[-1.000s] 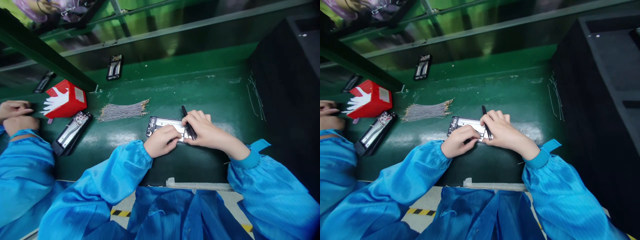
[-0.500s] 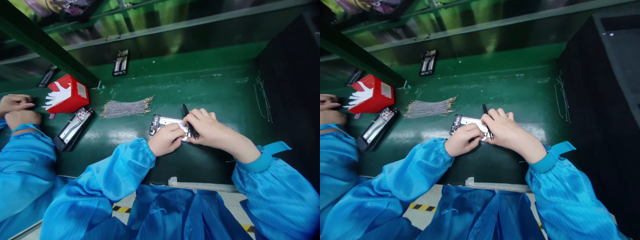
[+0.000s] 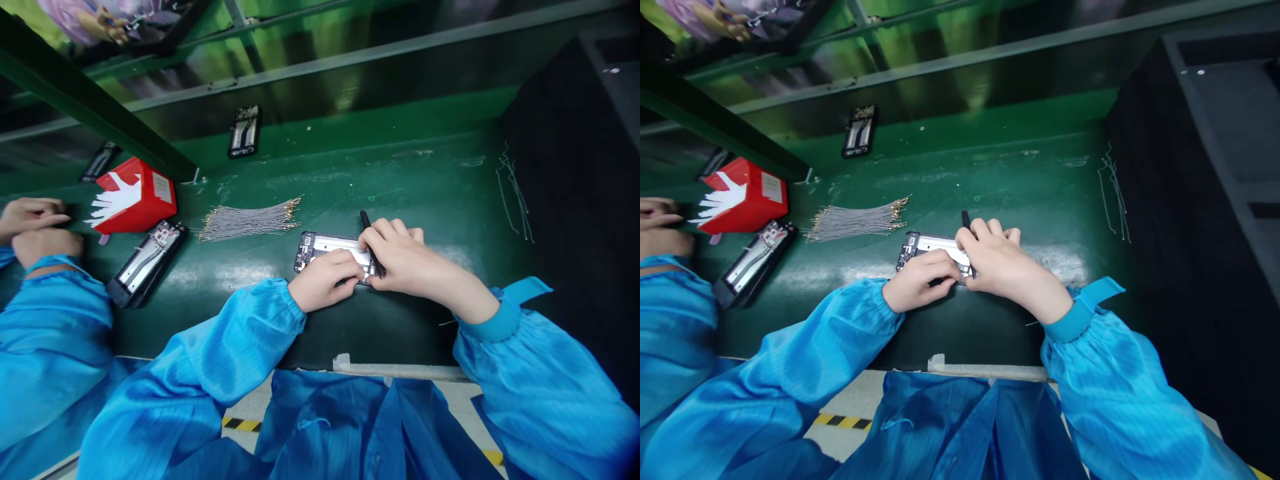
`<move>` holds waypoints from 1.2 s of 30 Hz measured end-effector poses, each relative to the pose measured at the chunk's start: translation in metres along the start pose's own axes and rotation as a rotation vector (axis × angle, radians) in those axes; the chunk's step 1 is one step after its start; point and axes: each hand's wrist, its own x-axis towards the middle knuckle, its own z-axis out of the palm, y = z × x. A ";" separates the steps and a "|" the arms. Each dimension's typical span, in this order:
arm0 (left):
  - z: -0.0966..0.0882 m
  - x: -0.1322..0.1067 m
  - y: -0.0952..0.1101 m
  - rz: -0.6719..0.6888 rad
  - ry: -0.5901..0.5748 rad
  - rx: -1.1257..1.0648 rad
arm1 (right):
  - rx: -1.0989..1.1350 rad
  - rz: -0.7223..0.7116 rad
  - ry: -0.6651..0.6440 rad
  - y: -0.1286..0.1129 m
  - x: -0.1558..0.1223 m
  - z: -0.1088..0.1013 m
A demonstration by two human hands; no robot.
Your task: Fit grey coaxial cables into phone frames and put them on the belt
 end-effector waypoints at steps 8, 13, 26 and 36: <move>-0.016 -0.001 0.001 -0.048 -0.103 0.288 | 0.259 -0.053 0.182 0.018 0.001 0.008; -0.038 0.021 -0.009 -0.106 -0.292 0.460 | 0.322 0.042 0.654 0.036 0.009 0.008; -0.086 0.181 -0.108 -0.560 -0.006 0.732 | -0.028 0.077 0.892 0.057 0.019 0.035; -0.146 0.085 -0.169 -1.341 0.270 0.720 | 0.042 0.075 0.728 0.051 0.036 0.049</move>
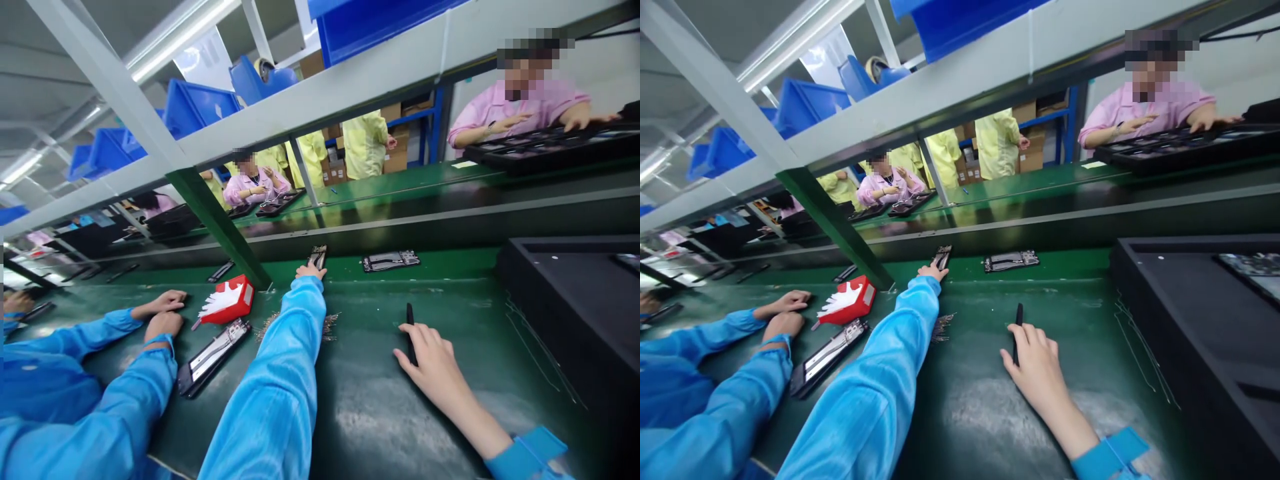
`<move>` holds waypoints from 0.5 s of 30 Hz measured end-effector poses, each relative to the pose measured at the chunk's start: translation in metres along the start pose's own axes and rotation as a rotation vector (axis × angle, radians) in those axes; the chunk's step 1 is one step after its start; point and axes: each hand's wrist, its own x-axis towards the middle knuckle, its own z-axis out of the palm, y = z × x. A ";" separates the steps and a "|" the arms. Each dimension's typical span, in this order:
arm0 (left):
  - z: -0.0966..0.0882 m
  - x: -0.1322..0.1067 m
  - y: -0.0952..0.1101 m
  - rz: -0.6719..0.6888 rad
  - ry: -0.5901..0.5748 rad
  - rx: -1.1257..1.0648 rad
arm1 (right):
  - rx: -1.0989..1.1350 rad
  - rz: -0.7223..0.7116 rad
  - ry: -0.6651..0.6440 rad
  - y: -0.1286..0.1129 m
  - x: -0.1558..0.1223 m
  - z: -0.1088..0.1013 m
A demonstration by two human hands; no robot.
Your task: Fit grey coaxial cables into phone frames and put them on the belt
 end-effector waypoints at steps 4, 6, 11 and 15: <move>-0.009 0.004 -0.005 0.074 -0.054 -0.069 | 0.017 0.003 -0.015 0.004 0.000 0.002; -0.019 -0.002 -0.001 0.192 -0.074 -0.119 | 0.030 -0.004 0.001 0.006 0.000 0.000; -0.029 -0.078 0.000 0.637 -0.080 -0.218 | 0.038 -0.112 0.224 -0.004 0.002 -0.015; -0.009 -0.170 -0.015 1.140 -0.030 -0.302 | 0.023 -0.247 0.311 -0.021 -0.001 -0.030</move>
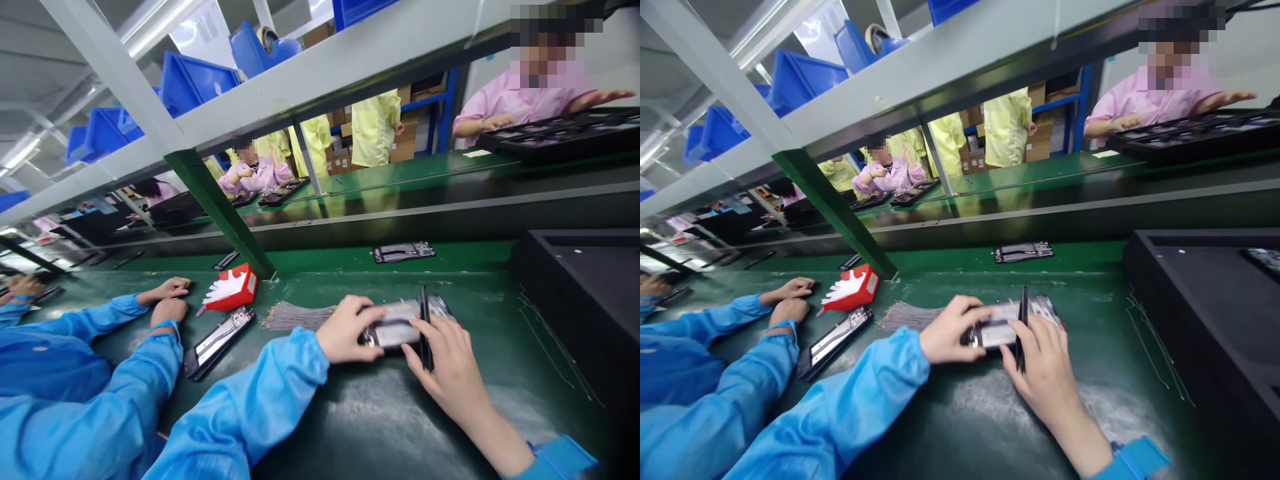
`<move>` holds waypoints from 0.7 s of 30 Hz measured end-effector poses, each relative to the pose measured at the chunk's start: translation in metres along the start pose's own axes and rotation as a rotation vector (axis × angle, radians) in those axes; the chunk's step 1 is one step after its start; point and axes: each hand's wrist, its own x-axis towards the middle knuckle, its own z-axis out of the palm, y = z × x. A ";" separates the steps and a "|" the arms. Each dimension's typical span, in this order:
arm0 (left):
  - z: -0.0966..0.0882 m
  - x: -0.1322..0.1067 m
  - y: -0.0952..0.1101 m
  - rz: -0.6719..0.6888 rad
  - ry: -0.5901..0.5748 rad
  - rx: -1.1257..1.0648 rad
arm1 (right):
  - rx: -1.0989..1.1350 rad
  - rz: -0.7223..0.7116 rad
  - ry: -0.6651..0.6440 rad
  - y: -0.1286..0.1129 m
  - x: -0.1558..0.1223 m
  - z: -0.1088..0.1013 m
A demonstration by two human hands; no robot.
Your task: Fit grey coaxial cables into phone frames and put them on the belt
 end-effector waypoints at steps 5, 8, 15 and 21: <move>0.029 -0.051 0.029 0.149 -0.032 -0.111 | 0.099 -0.090 -0.232 -0.015 -0.002 0.000; 0.021 -0.061 0.013 0.116 0.006 -0.193 | 0.132 -0.104 -0.388 -0.019 -0.005 0.005; 0.000 -0.061 -0.041 -0.193 0.097 0.269 | 0.219 -0.097 -0.552 -0.033 -0.010 0.005; 0.006 -0.062 -0.044 -0.125 0.126 0.392 | 0.190 -0.121 -0.565 -0.039 -0.011 0.005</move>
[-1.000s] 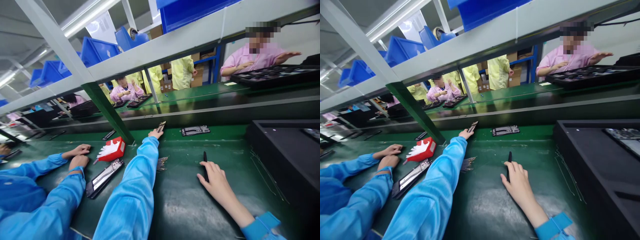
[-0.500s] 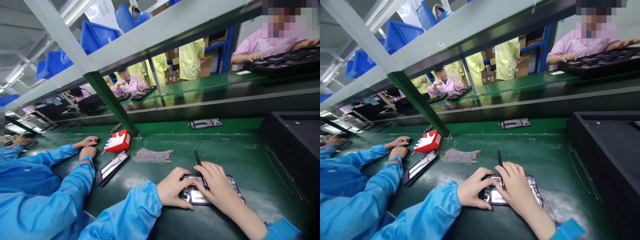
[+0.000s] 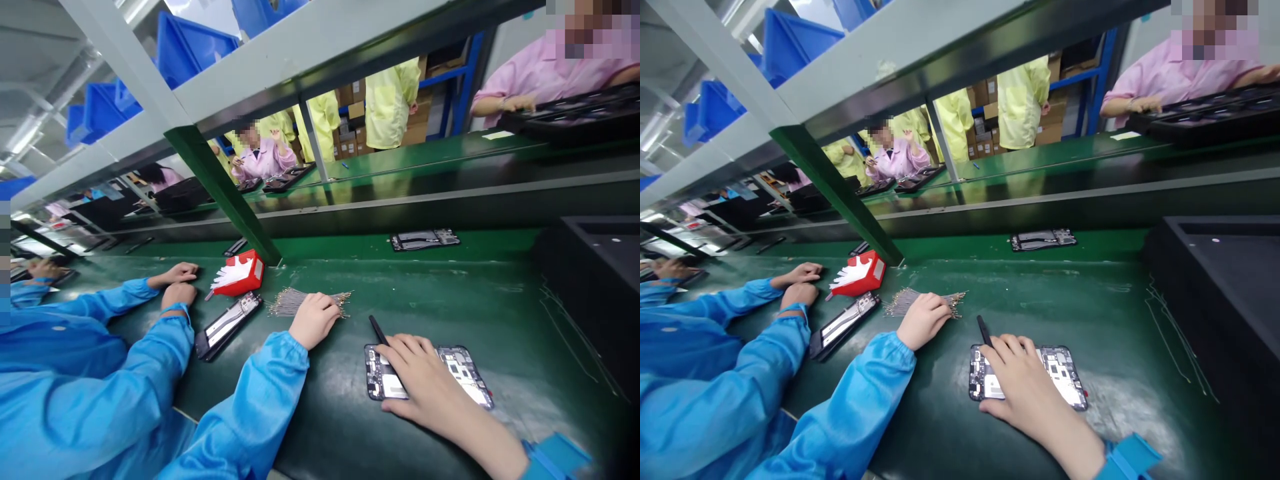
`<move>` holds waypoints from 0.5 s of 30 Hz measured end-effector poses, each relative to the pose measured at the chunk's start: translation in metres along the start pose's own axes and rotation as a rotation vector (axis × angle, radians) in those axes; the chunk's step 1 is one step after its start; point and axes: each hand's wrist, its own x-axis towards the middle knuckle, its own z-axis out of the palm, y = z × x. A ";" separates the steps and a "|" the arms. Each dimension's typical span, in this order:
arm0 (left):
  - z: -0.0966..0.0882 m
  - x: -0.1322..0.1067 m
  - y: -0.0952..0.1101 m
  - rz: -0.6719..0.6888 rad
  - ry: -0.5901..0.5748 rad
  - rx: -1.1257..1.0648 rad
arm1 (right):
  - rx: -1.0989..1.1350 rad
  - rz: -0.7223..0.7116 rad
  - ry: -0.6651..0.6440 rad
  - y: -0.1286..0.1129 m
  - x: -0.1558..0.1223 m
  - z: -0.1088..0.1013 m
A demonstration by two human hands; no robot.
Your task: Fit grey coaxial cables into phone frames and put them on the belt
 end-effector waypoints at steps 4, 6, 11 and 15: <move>-0.003 0.001 0.004 0.009 0.042 -0.015 | -0.039 -0.001 0.016 0.000 0.001 0.001; -0.002 0.001 0.005 0.009 0.033 -0.005 | -0.065 0.006 0.023 0.000 0.002 0.001; 0.001 0.001 0.005 0.033 0.015 -0.002 | -0.121 0.070 -0.018 0.004 0.002 -0.002; 0.001 0.000 0.006 0.049 0.064 -0.018 | -0.082 0.097 -0.016 0.009 0.003 -0.007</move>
